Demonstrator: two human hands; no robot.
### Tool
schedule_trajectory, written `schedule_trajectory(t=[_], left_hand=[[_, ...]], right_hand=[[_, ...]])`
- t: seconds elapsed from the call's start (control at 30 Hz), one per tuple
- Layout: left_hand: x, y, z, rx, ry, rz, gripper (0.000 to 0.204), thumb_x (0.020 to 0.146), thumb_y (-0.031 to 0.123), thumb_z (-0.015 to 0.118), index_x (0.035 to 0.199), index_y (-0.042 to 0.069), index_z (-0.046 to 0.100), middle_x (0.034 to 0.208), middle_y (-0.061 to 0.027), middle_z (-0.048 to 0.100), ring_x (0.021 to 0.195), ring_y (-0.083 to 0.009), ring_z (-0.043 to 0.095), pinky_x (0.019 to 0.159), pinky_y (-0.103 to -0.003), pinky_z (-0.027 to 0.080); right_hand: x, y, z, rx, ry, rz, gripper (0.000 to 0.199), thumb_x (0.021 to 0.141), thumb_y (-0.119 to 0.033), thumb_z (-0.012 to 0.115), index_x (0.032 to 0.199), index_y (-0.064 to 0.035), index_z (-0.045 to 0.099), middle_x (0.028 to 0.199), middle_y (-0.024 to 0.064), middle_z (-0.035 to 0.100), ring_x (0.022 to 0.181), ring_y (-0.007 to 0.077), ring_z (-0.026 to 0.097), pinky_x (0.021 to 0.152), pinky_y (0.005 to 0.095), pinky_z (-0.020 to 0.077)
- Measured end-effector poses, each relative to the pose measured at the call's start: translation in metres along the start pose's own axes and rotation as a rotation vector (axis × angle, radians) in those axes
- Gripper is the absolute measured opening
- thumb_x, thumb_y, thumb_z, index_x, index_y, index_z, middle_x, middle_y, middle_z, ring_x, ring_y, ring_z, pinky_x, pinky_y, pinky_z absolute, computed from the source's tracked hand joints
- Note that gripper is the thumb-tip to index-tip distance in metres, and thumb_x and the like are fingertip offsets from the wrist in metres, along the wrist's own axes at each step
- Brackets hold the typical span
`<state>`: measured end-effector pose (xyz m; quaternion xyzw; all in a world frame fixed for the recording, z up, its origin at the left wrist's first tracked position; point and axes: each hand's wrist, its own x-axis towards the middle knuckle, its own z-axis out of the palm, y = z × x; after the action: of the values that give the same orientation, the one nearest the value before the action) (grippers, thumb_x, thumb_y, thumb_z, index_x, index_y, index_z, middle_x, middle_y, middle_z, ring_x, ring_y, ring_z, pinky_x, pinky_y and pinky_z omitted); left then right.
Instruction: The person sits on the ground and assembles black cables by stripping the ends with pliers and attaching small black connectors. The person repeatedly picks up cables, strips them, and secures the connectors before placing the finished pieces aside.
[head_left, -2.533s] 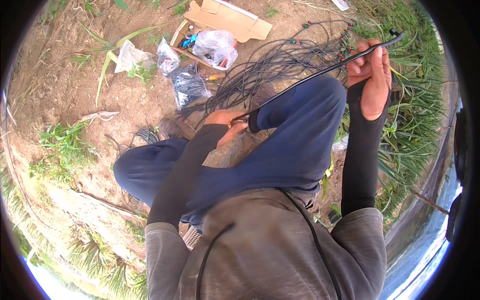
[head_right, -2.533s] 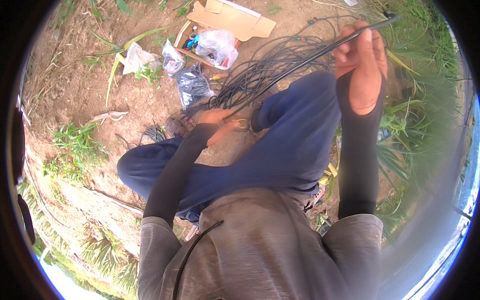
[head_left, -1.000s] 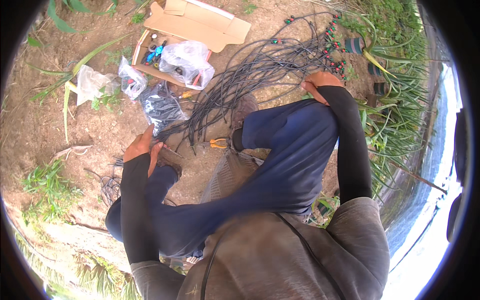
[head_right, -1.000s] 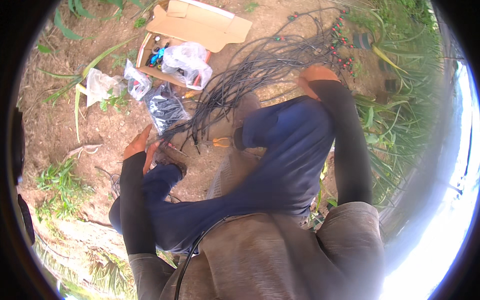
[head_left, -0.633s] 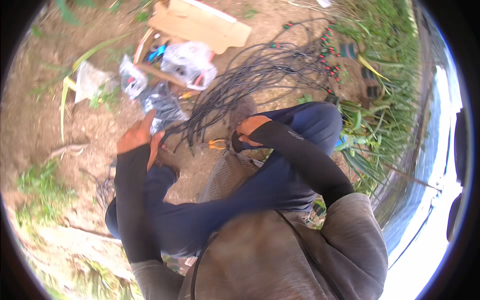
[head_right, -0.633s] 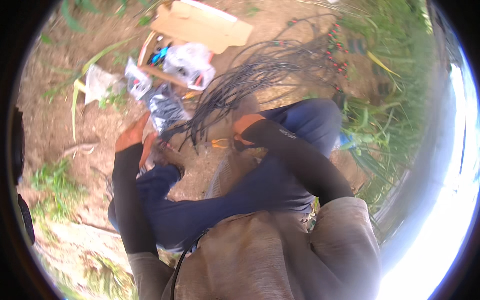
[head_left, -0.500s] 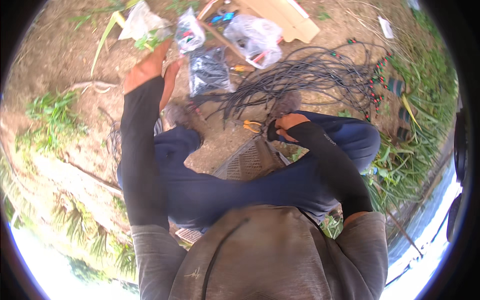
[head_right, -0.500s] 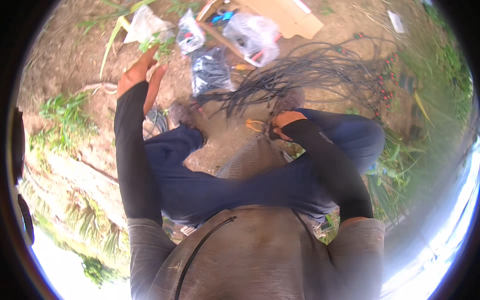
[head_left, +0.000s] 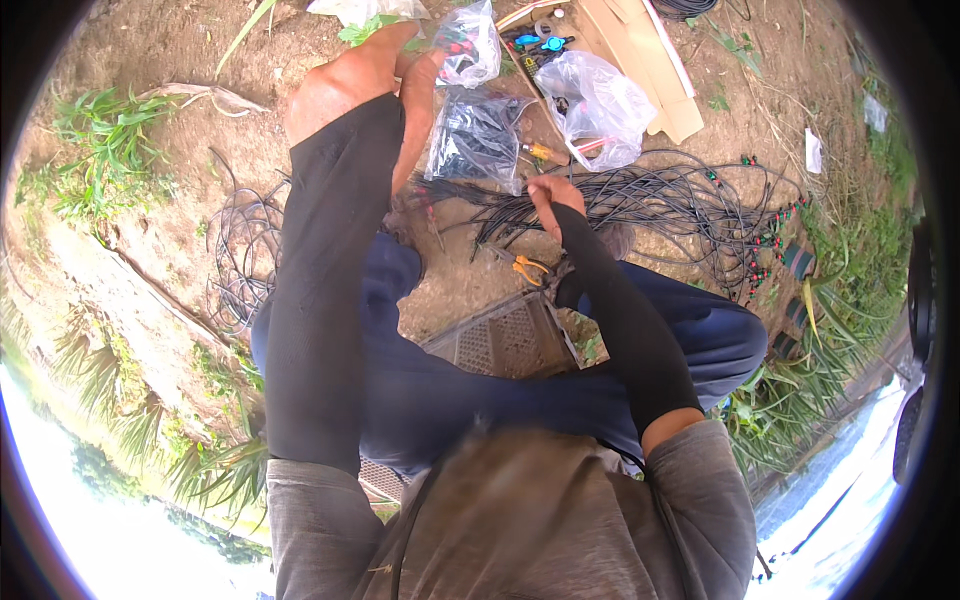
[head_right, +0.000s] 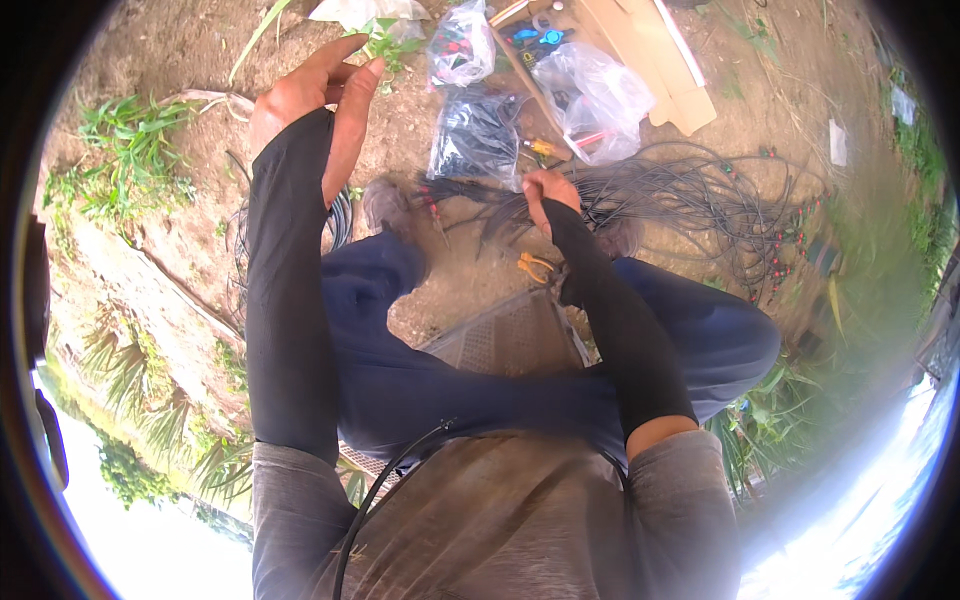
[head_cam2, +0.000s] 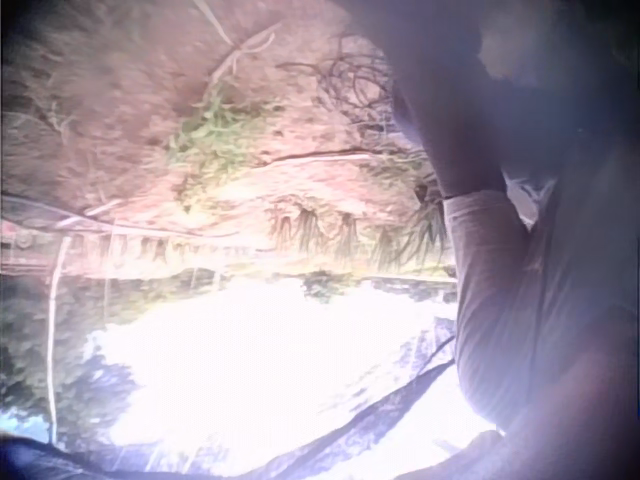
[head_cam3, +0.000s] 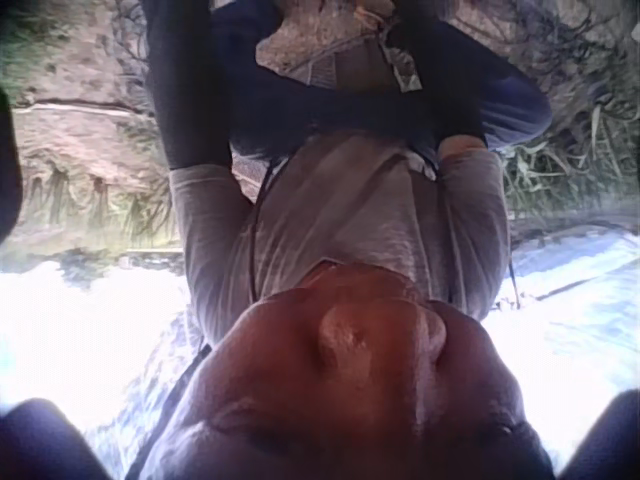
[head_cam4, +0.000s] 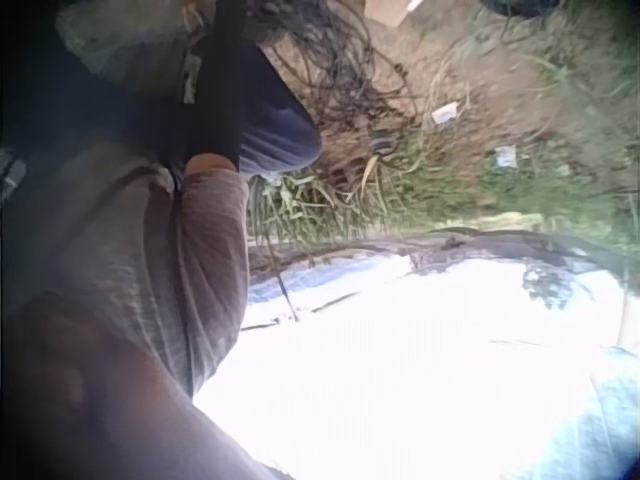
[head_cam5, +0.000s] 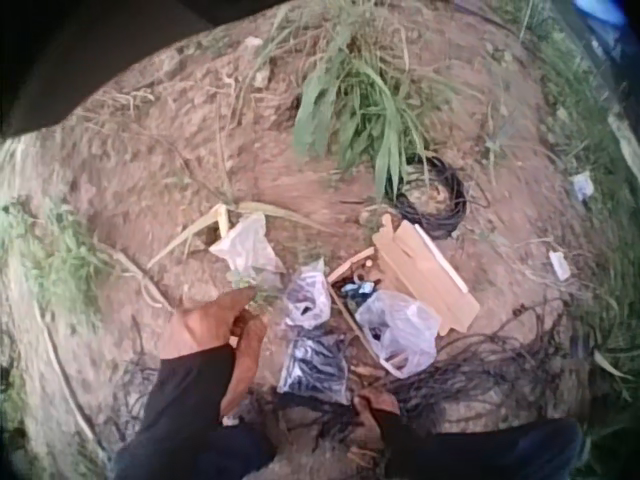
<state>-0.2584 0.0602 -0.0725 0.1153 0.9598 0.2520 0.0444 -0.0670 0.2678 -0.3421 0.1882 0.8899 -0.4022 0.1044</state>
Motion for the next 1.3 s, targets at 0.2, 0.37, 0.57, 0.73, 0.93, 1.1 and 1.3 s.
schedule_trajectory(t=[0.2,0.37,0.57,0.73,0.93,1.1,1.3], left_hand=[[-0.005,0.002,-0.008,-0.054,0.093,-0.021,0.029,0.085,0.025,0.067,0.109,0.009,0.069,0.081,-0.0140,0.070,0.076,-0.0223,0.070,0.070,-0.032,0.053],[-0.009,-0.015,-0.009,-0.055,0.261,-0.032,0.022,0.085,0.022,0.065,0.101,0.007,0.070,0.075,-0.0134,0.069,0.067,-0.0259,0.068,0.064,-0.036,0.053],[-0.022,0.009,0.018,0.007,0.155,0.030,0.017,0.071,0.014,0.060,0.077,0.000,0.066,0.064,-0.0099,0.061,0.054,-0.0228,0.063,0.044,-0.038,0.044],[-0.025,0.025,0.024,-0.038,0.122,-0.048,0.018,0.072,0.014,0.059,0.079,0.000,0.068,0.065,-0.0082,0.062,0.064,-0.0227,0.065,0.050,-0.038,0.044],[-0.020,0.018,0.026,-0.163,0.092,0.002,0.017,0.074,0.016,0.059,0.079,0.004,0.070,0.068,-0.0064,0.064,0.069,-0.0232,0.065,0.054,-0.038,0.044],[-0.018,0.019,0.019,-0.202,0.122,0.016,0.016,0.075,0.017,0.059,0.079,0.006,0.071,0.071,-0.0055,0.065,0.071,-0.0233,0.065,0.056,-0.038,0.043],[-0.015,0.020,0.010,-0.267,0.153,0.044,0.016,0.077,0.018,0.058,0.078,0.009,0.072,0.073,-0.0045,0.066,0.074,-0.0235,0.065,0.059,-0.039,0.043]], right_hand=[[0.107,0.027,-0.029,-0.119,0.300,-0.072,0.020,0.089,-0.014,0.055,0.102,-0.0084,0.070,0.099,0.0162,0.068,0.094,0.0324,0.065,0.084,0.0379,0.0488],[0.171,0.072,-0.019,-0.652,-0.089,-0.091,0.038,0.081,-0.017,0.051,0.117,-0.0136,0.064,0.100,0.0213,0.066,0.096,0.0399,0.062,0.080,0.0448,0.0497],[0.175,0.087,-0.009,-0.408,0.033,-0.095,0.037,0.079,-0.019,0.058,0.114,-0.0084,0.064,0.089,0.0170,0.066,0.081,0.0335,0.065,0.071,0.0435,0.0505],[0.165,0.102,-0.029,-0.457,0.034,-0.072,0.033,0.081,-0.019,0.058,0.111,-0.0076,0.064,0.087,0.0146,0.065,0.078,0.0300,0.063,0.069,0.0402,0.0498],[0.164,0.114,-0.048,-0.507,0.023,-0.072,0.028,0.083,-0.018,0.058,0.108,-0.0066,0.063,0.084,0.0117,0.064,0.075,0.0259,0.062,0.066,0.0362,0.0490],[0.164,0.109,-0.064,-0.533,0.024,-0.099,0.025,0.085,-0.018,0.058,0.106,-0.0057,0.063,0.082,0.0094,0.062,0.072,0.0224,0.060,0.064,0.0328,0.0483],[0.138,0.075,-0.077,-0.452,0.071,-0.162,0.021,0.088,-0.017,0.058,0.103,-0.0047,0.063,0.079,0.0065,0.061,0.068,0.0182,0.059,0.062,0.0288,0.0475]])
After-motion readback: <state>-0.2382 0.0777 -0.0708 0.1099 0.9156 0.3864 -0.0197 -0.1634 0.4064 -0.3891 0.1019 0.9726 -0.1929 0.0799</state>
